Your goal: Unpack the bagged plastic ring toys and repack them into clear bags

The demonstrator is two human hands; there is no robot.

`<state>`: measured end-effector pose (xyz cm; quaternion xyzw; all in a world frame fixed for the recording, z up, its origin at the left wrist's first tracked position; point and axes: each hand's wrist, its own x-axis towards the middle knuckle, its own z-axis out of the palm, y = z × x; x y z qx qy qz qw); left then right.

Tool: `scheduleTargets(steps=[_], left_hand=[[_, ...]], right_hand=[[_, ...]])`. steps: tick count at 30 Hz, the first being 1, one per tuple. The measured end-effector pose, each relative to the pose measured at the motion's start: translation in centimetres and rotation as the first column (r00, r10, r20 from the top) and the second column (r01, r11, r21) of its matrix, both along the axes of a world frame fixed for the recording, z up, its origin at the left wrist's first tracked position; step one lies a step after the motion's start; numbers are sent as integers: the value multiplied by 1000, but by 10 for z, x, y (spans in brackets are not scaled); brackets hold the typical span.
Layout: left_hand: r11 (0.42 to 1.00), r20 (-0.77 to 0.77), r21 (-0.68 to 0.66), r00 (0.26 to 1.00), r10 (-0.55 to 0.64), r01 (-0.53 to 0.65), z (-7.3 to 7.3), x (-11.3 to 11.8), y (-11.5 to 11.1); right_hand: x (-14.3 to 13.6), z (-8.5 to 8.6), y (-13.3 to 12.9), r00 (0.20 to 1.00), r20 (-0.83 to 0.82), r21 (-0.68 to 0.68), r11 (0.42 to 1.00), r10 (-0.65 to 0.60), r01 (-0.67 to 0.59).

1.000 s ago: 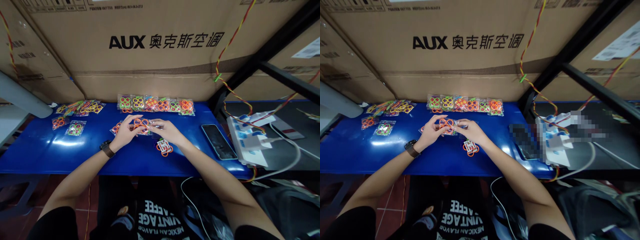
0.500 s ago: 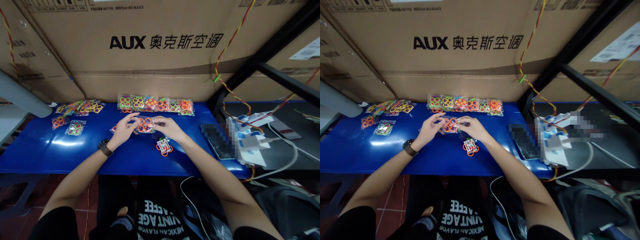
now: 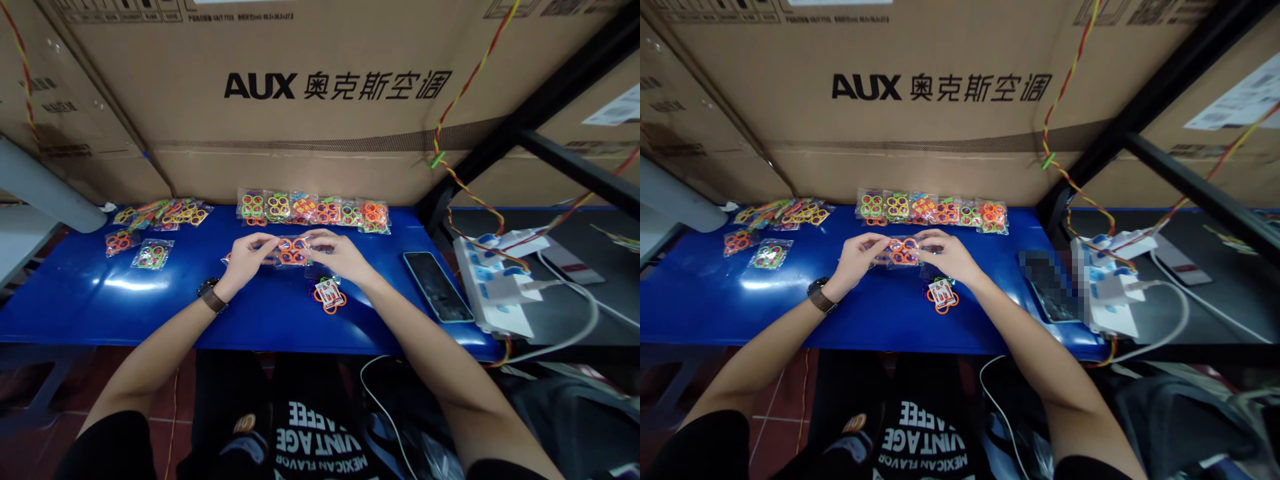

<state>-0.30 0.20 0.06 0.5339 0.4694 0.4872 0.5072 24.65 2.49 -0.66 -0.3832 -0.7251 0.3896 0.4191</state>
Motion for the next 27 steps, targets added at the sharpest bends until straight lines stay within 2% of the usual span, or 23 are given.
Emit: scheduleTargets(steps=[4,7,10,15,18,20,23,25,27], left_hand=[[996,-5,51,997,80,-80,4,-3,3],[988,0,60,989,145,-145,4,-6,6],[987,21,46,988,155,-155,2,-7,9],[993,-11,42,994,111,-110,0,-10,11],[985,-33,89,988,150,-146,-1,-15,13],[974,-89,146,979,186,-172,0,-18,14],[967,-266,223,946,183,-125,2,-20,10],[951,-433,304,881,190,-56,5,-18,5],[914,-580,406,775,251,8,9,-14,-1]], right_hand=[[7,0,10,988,-92,47,991,-121,126],[13,-1,19,966,-155,2,978,-205,208],[16,-6,26,930,-223,-71,956,-292,283],[20,-7,31,915,-232,-117,943,-329,310],[24,-3,31,915,-223,-119,941,-337,317],[27,-1,32,909,-237,-140,938,-341,316],[28,0,32,911,-243,-177,939,-333,296],[28,0,32,922,-231,-186,944,-312,273],[27,1,30,929,-228,-189,950,-290,250]])
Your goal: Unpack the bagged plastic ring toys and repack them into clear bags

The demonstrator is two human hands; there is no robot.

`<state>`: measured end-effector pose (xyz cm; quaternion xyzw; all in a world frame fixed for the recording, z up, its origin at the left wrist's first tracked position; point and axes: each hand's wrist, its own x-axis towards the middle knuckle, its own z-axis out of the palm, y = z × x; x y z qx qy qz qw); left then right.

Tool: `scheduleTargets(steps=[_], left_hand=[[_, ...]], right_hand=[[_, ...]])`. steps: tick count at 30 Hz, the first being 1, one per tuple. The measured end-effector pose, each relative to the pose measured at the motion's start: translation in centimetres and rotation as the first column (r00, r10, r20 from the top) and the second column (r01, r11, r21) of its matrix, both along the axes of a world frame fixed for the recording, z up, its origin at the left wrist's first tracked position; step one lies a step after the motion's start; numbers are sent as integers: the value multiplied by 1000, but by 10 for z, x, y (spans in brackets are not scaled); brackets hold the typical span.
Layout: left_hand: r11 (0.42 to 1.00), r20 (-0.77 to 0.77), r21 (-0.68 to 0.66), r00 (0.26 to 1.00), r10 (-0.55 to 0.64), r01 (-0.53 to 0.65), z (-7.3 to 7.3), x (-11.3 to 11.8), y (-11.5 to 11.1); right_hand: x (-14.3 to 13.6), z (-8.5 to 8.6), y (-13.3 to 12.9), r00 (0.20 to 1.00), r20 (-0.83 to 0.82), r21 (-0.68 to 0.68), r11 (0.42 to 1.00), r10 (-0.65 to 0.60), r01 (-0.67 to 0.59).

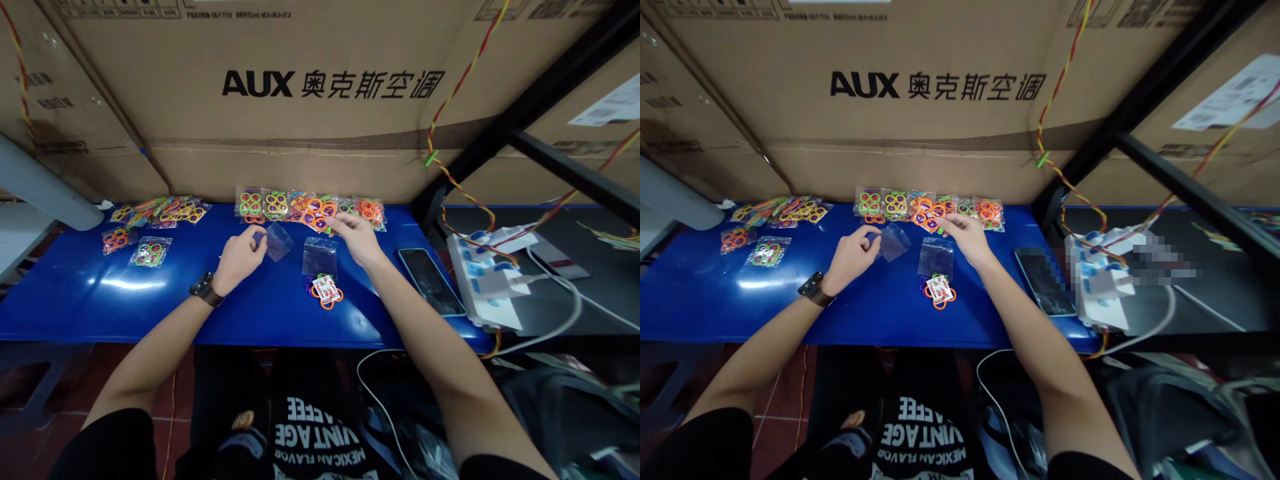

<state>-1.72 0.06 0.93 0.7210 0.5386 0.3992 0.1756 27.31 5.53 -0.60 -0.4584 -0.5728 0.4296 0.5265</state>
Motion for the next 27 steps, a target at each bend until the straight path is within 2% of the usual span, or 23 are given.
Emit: scheduleTargets(steps=[2,4,6,9,12,15,18,22,24,27], left_hand=[[995,-147,97,988,42,-28,3,3,-5],[985,-223,167,972,78,-40,4,5,-8],[980,-263,201,964,43,11,3,3,-5],[968,-287,163,948,-137,190,-7,-4,5],[926,-298,61,892,-339,372,-21,-9,16],[894,-352,-7,836,-422,448,-31,-6,16],[894,-489,21,784,-382,448,-33,6,5],[882,-691,64,658,-299,467,-28,18,-9],[878,-748,71,608,-266,473,-25,19,-11],[879,-774,82,586,-241,470,-23,15,-8]], right_hand=[[-1,1,-1,1000,-10,-7,1000,15,-15],[-3,2,-3,999,-15,-16,999,30,-30],[-3,3,-3,999,-12,-23,999,44,-44],[-3,3,-3,998,-11,-26,998,62,-62],[-3,1,-2,997,-28,-33,997,72,-73],[-2,0,-1,997,-44,-30,997,68,-70],[-3,1,-2,996,-48,-25,997,73,-75],[-5,4,-5,996,-46,-13,996,82,-83],[-6,4,-6,996,-36,-13,996,84,-85],[-4,4,-3,997,-42,-25,997,72,-73]])
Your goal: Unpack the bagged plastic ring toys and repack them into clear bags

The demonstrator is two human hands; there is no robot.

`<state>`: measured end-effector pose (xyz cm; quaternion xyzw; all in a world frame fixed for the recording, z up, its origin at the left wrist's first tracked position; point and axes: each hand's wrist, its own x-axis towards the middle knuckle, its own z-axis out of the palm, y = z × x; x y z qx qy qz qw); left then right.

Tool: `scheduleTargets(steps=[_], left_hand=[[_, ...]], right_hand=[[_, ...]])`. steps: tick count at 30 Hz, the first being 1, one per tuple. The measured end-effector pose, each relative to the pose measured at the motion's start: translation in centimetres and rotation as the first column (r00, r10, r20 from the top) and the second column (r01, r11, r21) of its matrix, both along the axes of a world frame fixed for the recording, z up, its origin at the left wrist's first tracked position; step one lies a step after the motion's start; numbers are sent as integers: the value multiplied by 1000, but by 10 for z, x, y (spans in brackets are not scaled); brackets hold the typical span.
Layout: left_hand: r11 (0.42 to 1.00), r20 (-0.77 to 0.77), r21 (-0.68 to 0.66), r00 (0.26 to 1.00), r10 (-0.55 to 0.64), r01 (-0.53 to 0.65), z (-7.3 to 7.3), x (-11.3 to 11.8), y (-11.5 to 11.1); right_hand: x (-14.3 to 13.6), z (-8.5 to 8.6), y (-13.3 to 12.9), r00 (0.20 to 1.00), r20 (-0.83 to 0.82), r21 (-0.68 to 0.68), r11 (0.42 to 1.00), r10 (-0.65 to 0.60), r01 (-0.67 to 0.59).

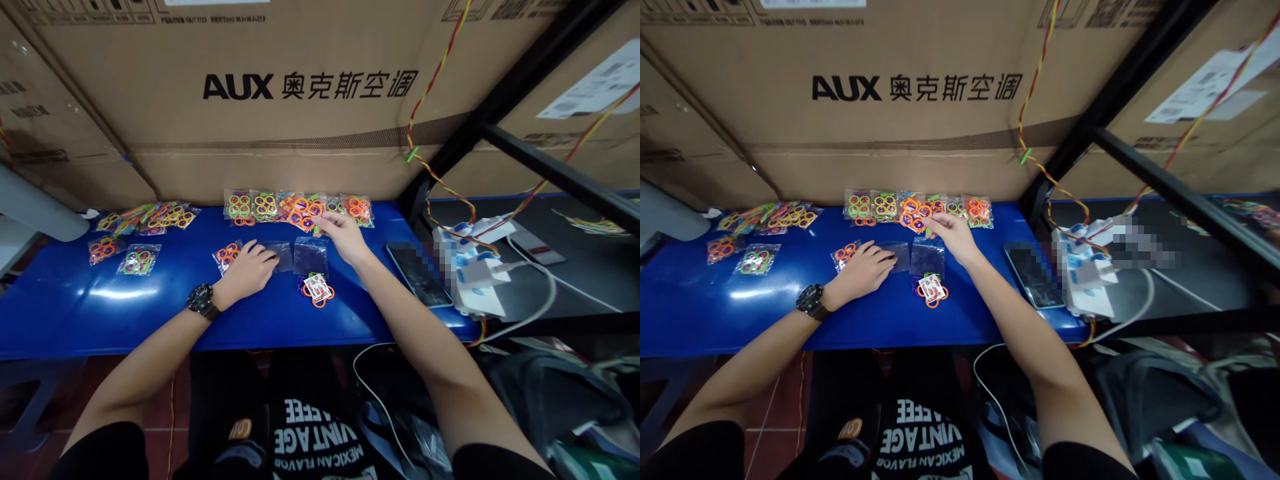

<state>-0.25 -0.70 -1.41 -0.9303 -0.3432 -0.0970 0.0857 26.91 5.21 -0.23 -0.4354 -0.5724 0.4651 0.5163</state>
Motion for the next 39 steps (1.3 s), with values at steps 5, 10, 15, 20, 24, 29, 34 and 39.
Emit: scheduleTargets(steps=[5,10,15,20,24,29,34,39], left_hand=[[1000,16,19,1000,1,-2,-1,-2,3],[999,177,-1,983,-51,52,-5,8,-3],[935,200,-252,959,-201,249,-7,18,-1],[875,138,-437,977,-161,206,-5,24,2],[857,144,-484,982,-121,177,-6,32,3],[871,310,-447,948,-65,206,0,43,6],[858,672,-495,687,277,139,25,30,10],[547,652,-758,460,603,356,34,7,18]], right_hand=[[5,0,6,996,-80,-29,999,-37,34],[5,1,7,992,-119,-55,998,-46,39],[3,-3,9,986,-164,-54,999,-15,6],[3,-3,10,984,-174,-63,998,-20,9],[2,0,9,982,-187,-63,998,-1,-11],[2,1,8,983,-181,-67,998,8,-21],[-1,1,5,985,-168,-78,995,46,-60],[-13,2,-13,965,-44,-122,957,259,-262]])
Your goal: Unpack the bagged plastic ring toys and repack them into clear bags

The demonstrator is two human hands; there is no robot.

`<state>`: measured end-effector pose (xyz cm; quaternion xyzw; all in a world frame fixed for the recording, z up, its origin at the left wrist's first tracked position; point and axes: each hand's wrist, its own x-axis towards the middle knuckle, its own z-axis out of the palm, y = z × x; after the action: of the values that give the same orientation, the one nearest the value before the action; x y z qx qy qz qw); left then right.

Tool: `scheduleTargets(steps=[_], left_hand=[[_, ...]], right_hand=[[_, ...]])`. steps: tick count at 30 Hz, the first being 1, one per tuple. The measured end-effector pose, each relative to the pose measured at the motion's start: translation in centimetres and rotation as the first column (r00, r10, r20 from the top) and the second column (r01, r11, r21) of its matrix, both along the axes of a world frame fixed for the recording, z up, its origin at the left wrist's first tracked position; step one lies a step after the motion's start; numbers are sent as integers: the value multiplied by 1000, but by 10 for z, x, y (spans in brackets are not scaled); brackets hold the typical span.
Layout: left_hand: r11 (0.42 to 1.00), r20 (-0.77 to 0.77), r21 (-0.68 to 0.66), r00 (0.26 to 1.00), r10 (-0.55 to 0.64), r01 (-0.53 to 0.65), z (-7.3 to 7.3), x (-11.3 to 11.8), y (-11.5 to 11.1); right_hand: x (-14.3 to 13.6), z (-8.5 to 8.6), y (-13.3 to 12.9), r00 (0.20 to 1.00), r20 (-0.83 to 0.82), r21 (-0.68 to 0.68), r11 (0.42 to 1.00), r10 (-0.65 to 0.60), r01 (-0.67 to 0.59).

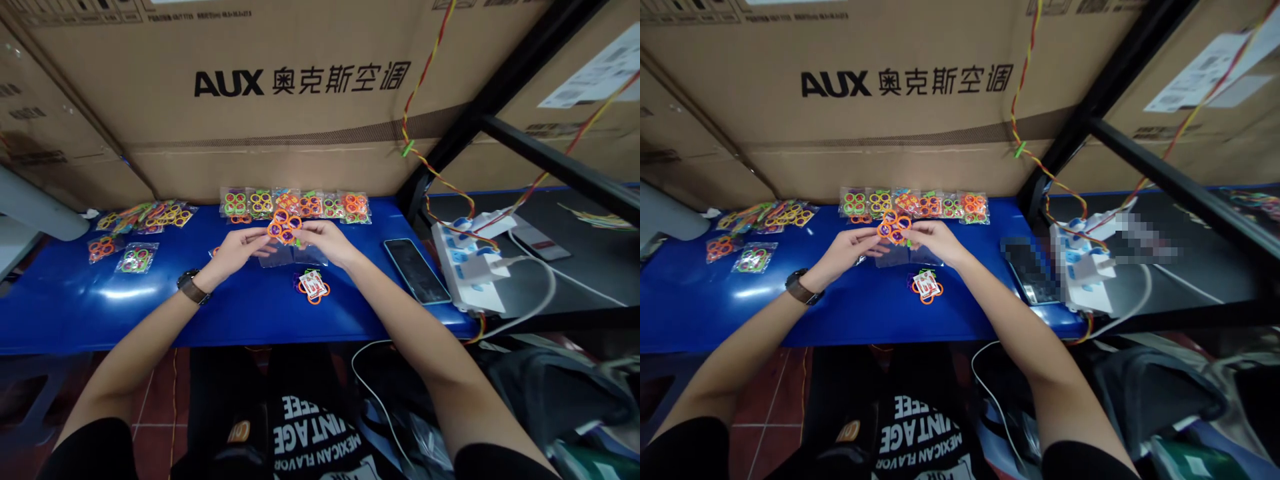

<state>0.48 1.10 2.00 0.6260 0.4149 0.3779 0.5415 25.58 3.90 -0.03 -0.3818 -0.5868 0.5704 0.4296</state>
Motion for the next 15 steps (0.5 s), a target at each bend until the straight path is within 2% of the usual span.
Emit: scheduleTargets(steps=[2,5,10,15], left_hand=[[994,74,-105,997,-12,20,-4,-6,0],[984,143,-173,988,59,-34,-12,-10,-3],[972,161,-194,973,163,-131,-18,-9,-8],[939,162,-134,928,335,-316,-20,-10,-8]], right_hand=[[-6,-1,-8,998,37,-10,998,58,-58],[-13,-3,-15,993,66,-38,995,93,-90],[-19,-7,-16,995,78,-34,998,55,-52],[-17,-6,-13,995,89,-8,999,33,-32]])
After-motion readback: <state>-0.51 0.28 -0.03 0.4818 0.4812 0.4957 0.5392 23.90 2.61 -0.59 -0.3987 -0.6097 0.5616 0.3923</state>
